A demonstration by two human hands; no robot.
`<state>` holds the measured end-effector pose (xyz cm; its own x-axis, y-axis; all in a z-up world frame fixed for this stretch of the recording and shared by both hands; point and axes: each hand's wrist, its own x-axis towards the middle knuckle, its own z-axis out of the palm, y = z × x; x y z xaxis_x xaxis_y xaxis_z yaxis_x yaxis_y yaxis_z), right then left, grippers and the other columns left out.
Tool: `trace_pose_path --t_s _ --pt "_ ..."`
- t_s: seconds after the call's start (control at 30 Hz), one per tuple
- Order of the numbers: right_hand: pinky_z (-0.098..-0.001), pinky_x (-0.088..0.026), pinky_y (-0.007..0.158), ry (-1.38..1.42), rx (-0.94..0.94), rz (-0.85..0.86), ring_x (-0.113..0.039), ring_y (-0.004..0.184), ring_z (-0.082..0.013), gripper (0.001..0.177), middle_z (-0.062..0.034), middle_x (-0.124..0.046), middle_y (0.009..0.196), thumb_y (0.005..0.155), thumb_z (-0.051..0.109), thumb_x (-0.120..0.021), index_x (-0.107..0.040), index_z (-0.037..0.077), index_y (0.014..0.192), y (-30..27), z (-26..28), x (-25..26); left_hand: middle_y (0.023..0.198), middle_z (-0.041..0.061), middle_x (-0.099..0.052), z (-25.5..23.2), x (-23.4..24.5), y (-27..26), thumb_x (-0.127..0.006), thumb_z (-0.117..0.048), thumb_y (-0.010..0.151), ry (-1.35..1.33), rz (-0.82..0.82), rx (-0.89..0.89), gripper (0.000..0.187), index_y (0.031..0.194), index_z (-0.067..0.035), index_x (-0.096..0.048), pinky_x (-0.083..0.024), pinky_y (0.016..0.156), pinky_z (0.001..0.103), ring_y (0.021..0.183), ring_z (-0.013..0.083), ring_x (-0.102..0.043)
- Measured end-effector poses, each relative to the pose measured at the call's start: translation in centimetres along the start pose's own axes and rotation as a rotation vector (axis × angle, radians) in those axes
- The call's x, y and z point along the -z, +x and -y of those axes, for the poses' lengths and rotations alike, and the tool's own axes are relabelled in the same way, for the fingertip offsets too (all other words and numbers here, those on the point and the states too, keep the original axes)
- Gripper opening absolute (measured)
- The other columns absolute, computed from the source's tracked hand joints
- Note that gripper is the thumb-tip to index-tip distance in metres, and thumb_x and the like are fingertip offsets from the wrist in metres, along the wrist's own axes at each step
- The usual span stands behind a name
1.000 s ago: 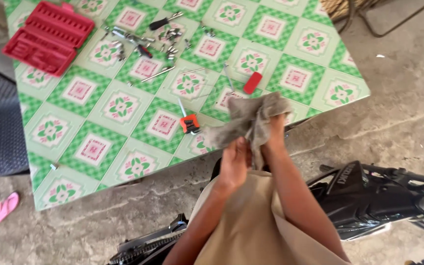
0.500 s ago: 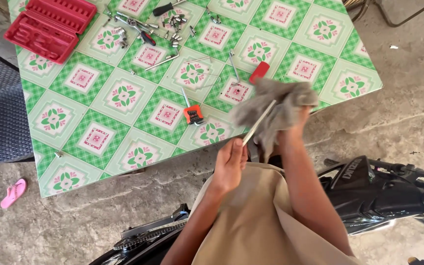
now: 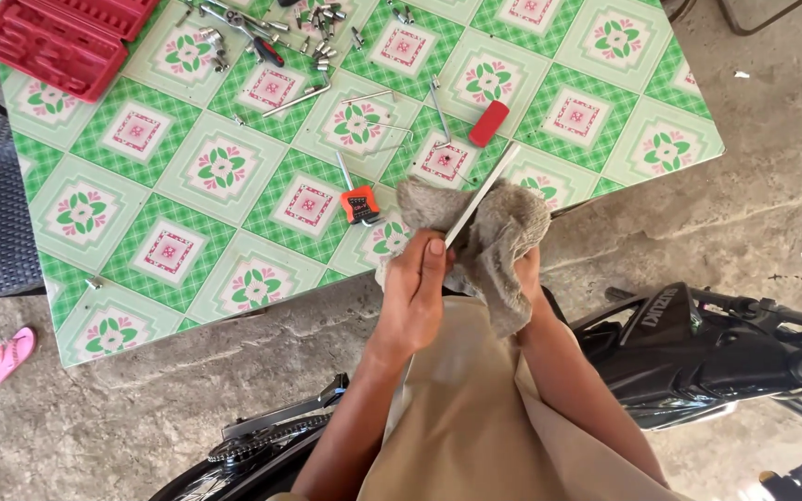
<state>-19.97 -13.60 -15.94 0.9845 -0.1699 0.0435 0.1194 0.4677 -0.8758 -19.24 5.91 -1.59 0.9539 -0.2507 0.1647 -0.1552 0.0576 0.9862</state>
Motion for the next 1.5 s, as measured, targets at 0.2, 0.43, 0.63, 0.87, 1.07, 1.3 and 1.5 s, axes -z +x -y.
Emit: trace_pose_path --t_s 0.2,0.43,0.63,0.87,1.07,1.3,1.5 --pt "-0.0428 -0.056 0.099 0.031 0.040 -0.013 -0.064 0.116 -0.0270 0.051 -0.0148 -0.062 0.133 0.101 0.011 -0.065 -0.047 0.000 0.148 -0.6 0.9 -2.4 0.064 0.011 -0.052 -2.2 0.4 0.5 -0.042 -0.024 0.112 0.215 -0.001 -0.014 0.029 0.096 -0.004 -0.057 -0.042 0.055 0.039 0.053 0.0228 -0.052" --pt "-0.0451 -0.048 0.112 -0.073 0.122 0.045 -0.057 0.130 -0.0291 0.054 -0.0168 -0.055 0.145 0.110 0.025 -0.050 -0.039 -0.002 0.155 -0.2 1.4 -2.9 0.064 0.012 -0.053 -1.9 0.4 0.6 -0.044 -0.022 0.112 0.243 -0.010 -0.064 0.026 0.097 -0.004 -0.055 -0.044 0.054 0.040 0.053 0.0285 -0.056" --pt "-0.0438 -0.051 0.111 -0.150 0.130 0.056 -0.058 0.130 -0.0272 0.050 -0.0169 -0.055 0.145 0.108 0.011 -0.054 -0.039 -0.002 0.154 -0.4 1.2 -2.8 0.064 0.013 -0.054 -2.3 0.5 0.9 -0.046 -0.018 0.110 0.257 -0.035 -0.054 0.022 0.097 -0.003 -0.056 -0.043 0.053 0.040 0.052 0.0295 -0.056" --pt "-0.0426 -0.051 0.111 -0.123 0.127 0.033 -0.059 0.130 -0.0273 0.049 -0.0176 -0.057 0.145 0.106 0.005 -0.053 -0.041 -0.003 0.153 -0.1 0.5 -2.6 0.065 0.014 -0.055 -2.3 0.5 1.2 -0.047 -0.017 0.110 0.279 -0.044 -0.050 0.021 0.099 -0.002 -0.057 -0.043 0.053 0.041 0.053 0.0320 -0.057" --pt "-0.0407 -0.052 0.111 -0.213 0.138 0.004 -0.060 0.128 -0.0254 0.049 -0.0165 -0.059 0.142 0.103 0.001 -0.057 -0.045 -0.002 0.150 0.0 0.0 -2.4 0.065 0.016 -0.057 -2.0 0.6 1.3 -0.049 -0.016 0.109 0.288 -0.066 -0.030 0.020 0.099 -0.002 -0.058 -0.043 0.053 0.042 0.055 0.0338 -0.058" --pt "-0.0367 -0.052 0.107 -0.281 0.152 -0.009 -0.060 0.123 -0.0215 0.053 -0.0130 -0.059 0.138 0.097 -0.001 -0.063 -0.045 0.000 0.147 0.4 1.5 -4.7 0.063 0.018 -0.059 -2.1 0.8 1.6 -0.053 -0.013 0.106 0.330 -0.093 -0.018 0.016 0.096 -0.002 -0.059 -0.044 0.053 0.045 0.055 0.0365 -0.061" --pt "-0.0367 -0.058 0.091 -0.165 0.193 -0.095 -0.066 0.105 -0.0220 0.036 -0.0139 -0.066 0.120 0.100 0.000 -0.069 -0.056 -0.005 0.133 2.7 0.9 -2.6 0.073 0.019 -0.063 -1.6 0.3 0.1 -0.059 -0.008 0.100 0.432 -0.079 -0.241 0.007 0.096 -0.002 -0.061 -0.047 0.058 0.047 0.065 0.0396 -0.063"
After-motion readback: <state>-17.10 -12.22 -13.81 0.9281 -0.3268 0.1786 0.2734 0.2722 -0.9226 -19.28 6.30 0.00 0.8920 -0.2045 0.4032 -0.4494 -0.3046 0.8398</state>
